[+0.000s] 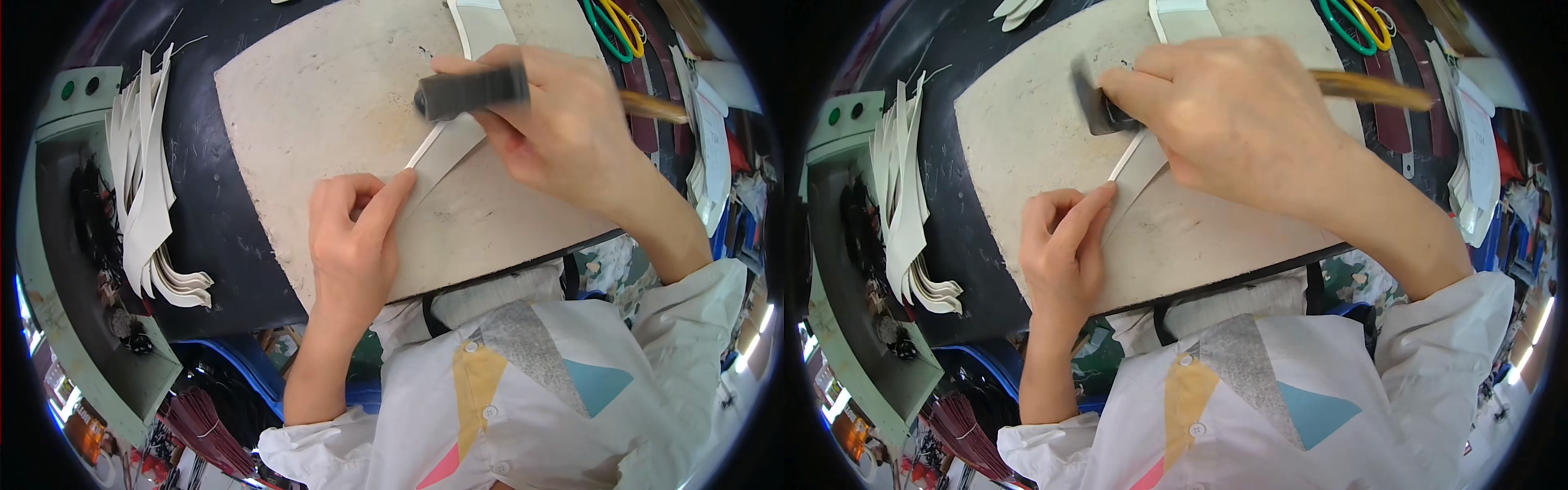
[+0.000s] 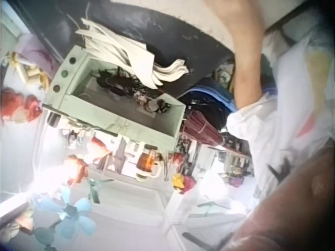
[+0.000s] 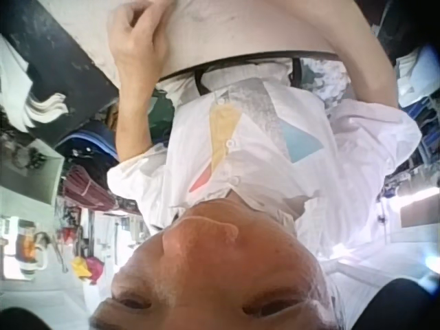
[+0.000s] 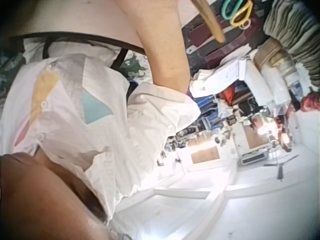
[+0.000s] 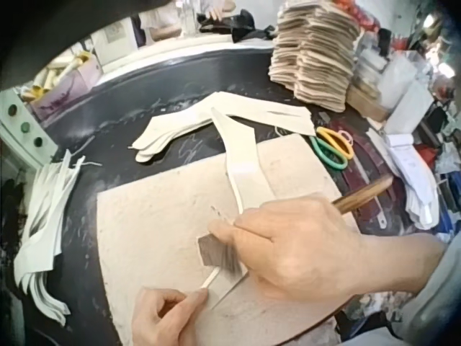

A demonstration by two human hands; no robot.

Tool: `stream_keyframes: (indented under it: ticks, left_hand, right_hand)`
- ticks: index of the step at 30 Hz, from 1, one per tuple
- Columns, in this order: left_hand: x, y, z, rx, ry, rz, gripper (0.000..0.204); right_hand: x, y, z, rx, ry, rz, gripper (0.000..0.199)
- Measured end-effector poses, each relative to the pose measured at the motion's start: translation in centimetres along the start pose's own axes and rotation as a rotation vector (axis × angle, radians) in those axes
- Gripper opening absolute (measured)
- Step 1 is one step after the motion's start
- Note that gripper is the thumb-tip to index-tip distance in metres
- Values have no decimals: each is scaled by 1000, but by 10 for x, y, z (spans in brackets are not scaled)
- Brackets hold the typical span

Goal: Hammering and aligning white leather or synthetic shoe upper components on a workbench.

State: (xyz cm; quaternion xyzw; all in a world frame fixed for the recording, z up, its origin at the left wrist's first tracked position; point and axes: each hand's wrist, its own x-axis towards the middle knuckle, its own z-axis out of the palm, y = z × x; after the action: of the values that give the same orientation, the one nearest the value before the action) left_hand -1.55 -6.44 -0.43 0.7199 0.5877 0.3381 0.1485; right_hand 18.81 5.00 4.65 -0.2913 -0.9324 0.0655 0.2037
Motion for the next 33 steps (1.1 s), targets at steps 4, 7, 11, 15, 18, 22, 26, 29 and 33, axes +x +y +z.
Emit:
stream_keyframes:
  ticks: [4,7,11,15,18,22,26,29,33]
  left_hand:
    - [-4,1,0,-46,8,-33,27]
    - [-15,4,-4,-19,-4,-79,27]
    - [-18,4,-7,6,15,-65,29]
    - [-25,3,-13,39,14,-73,30]
    - [-30,4,-12,5,39,-96,30]
    - [-35,5,-19,11,27,-108,30]
    - [-44,4,-21,72,39,-84,35]
    - [-49,5,-25,57,30,-129,35]
    - [-58,5,-26,47,34,-129,39]
  right_hand:
    - [-5,-24,-6,202,-12,-14,61]
    - [1,-12,1,76,-40,-56,58]
    - [2,-27,-3,148,-59,-70,53]
    - [6,-22,2,64,-17,-118,51]
    - [6,-36,-1,130,-24,-112,51]
    - [9,-31,8,91,-97,-154,53]
    - [10,-45,0,186,-130,-155,53]
    - [13,-35,14,32,-119,-141,54]
    - [12,-51,1,201,-181,-167,59]
